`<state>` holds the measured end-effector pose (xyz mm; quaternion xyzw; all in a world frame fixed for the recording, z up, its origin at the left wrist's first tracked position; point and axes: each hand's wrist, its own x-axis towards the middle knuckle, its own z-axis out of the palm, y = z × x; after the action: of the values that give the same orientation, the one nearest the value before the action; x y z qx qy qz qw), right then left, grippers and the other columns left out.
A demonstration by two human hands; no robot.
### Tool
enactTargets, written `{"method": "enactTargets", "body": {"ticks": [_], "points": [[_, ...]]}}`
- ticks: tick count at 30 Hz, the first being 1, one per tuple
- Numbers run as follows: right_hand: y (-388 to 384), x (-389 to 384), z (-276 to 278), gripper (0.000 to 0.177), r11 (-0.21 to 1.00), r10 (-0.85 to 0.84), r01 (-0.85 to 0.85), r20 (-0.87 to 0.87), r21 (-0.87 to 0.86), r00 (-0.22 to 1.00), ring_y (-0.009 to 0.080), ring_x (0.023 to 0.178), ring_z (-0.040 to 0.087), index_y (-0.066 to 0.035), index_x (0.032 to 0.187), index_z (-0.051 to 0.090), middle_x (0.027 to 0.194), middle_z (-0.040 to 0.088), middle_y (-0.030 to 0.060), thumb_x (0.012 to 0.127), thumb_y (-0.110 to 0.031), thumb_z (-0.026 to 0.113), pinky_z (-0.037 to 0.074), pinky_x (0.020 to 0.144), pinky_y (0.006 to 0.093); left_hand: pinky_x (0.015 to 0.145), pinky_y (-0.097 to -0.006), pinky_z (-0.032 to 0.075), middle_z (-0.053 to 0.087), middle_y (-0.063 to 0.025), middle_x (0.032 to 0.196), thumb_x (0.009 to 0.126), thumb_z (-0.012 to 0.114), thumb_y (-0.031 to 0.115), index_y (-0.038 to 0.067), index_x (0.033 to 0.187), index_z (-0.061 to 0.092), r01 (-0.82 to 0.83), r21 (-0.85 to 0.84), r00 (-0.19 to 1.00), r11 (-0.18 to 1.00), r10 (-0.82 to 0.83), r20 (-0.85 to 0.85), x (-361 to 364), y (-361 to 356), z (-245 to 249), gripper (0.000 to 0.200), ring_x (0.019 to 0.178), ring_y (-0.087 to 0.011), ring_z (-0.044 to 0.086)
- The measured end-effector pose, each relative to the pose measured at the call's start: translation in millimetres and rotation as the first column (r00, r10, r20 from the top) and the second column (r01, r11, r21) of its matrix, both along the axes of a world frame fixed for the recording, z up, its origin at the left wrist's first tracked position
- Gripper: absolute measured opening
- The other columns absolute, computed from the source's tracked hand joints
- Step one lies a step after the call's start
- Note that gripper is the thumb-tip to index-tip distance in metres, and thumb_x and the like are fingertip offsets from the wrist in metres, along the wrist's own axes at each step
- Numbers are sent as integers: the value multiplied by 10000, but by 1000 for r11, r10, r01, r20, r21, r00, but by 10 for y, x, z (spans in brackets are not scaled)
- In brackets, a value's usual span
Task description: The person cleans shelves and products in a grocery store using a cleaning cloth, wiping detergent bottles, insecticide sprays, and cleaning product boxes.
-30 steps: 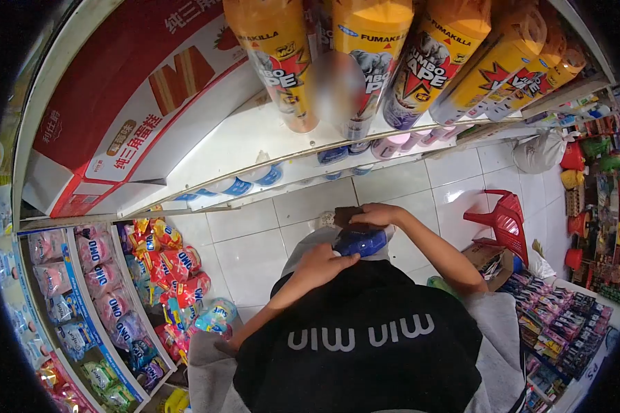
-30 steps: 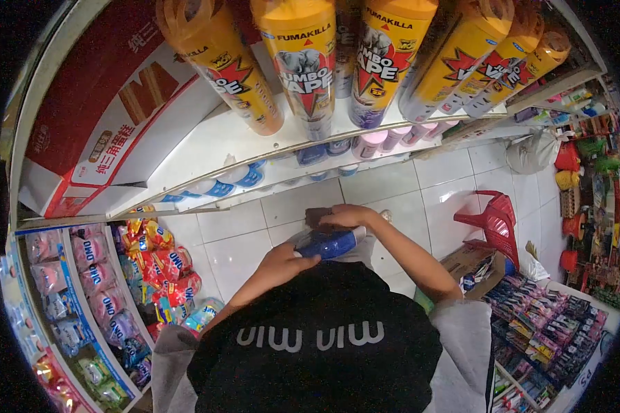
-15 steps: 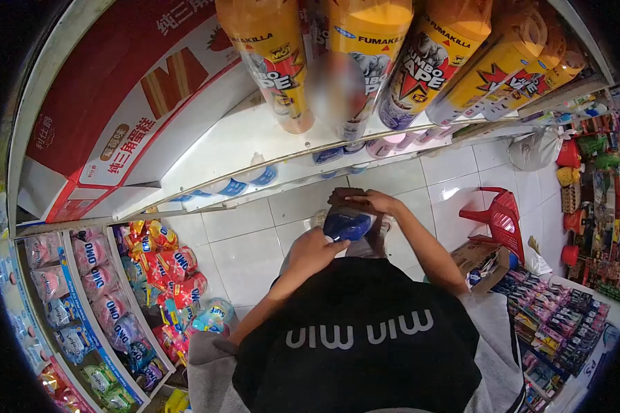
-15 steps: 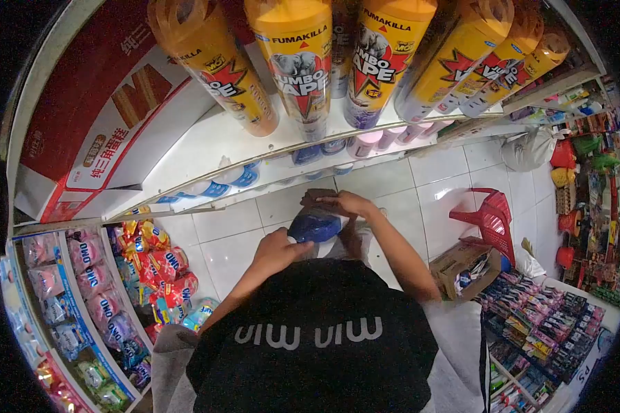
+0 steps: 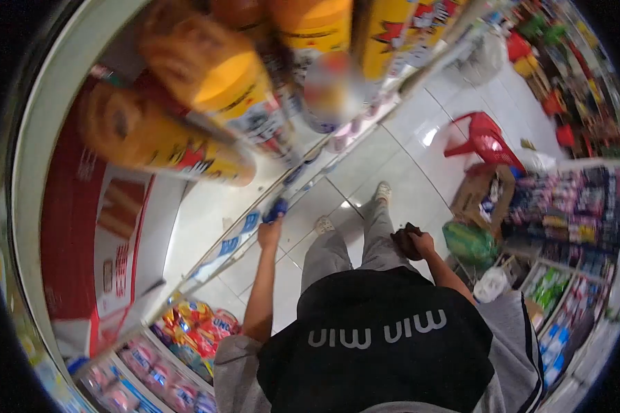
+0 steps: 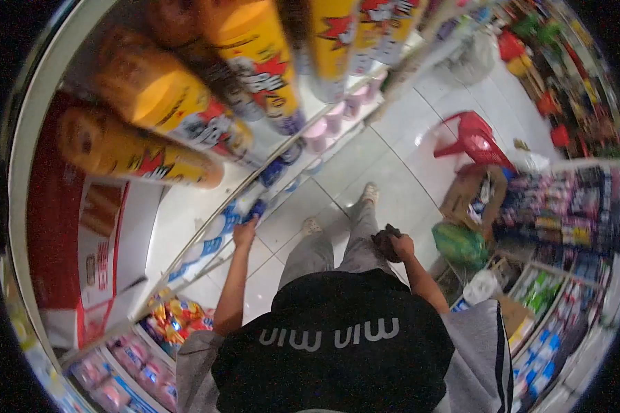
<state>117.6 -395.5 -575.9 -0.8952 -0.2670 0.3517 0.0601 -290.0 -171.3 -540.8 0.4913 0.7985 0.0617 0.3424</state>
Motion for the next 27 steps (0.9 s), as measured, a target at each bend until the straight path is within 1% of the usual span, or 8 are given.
{"method": "enactTargets", "body": {"ticks": [4,7,9,12,14,16,22,27], "points": [[-977,24,85,610,958,-257,256,5,-131,966,377,881,541,50,905,569,859,572,253,702,-523,506,420,740,396,731,-404,430,555,-256,932,677,518,557,-38,958,560,45,-131,997,990,-36,72,-445,448,-1011,660,852,-368,553],[-1222,-290,387,621,928,-341,349,82,-128,936,368,846,557,49,840,591,788,580,252,699,-548,494,422,720,406,304,-264,283,438,-30,443,673,646,395,59,632,546,-246,-34,898,969,241,369,-359,585,-1100,353,316,-120,367],[-1345,-443,422,611,919,-359,363,51,-153,932,362,829,563,44,832,596,778,583,246,702,-543,490,423,712,401,291,-252,257,376,-5,419,689,636,387,83,627,510,-67,189,964,980,15,265,-523,724,-1690,334,305,-115,339],[-1433,-579,266,590,924,-344,337,-6,-179,939,356,804,570,36,834,600,782,588,234,710,-530,486,427,702,386,290,-240,238,326,10,428,702,624,384,104,714,487,-61,90,883,994,11,470,-546,888,-1604,313,311,-104,292],[-1325,-719,385,598,936,-312,296,-58,-191,948,354,793,573,27,835,603,779,590,229,706,-545,486,431,699,381,292,-230,237,325,6,444,701,624,393,113,732,469,-96,-91,874,991,128,468,-294,907,-907,322,324,-95,286],[-1449,-786,224,630,947,-293,278,-81,-161,953,335,795,580,25,856,600,773,592,223,692,-574,492,436,700,375,298,-221,250,357,-10,470,707,614,415,113,708,450,-224,-253,825,941,321,465,-466,1081,-1329,343,345,-93,302],[-1614,-1109,74,626,930,-367,362,-140,-60,920,322,807,580,41,832,599,780,595,218,678,-563,532,438,705,371,298,-217,261,364,-13,466,717,598,431,93,660,431,-405,-425,610,809,586,533,-202,967,-589,382,345,-95,310],[-1920,-1638,-120,667,852,-515,519,-66,68,855,308,840,571,59,1010,498,862,588,197,679,-516,569,434,705,358,300,-252,317,475,-66,462,764,514,430,5,594,538,-4,-97,872,995,51,487,-338,190,-630,459,320,-131,407]]}}
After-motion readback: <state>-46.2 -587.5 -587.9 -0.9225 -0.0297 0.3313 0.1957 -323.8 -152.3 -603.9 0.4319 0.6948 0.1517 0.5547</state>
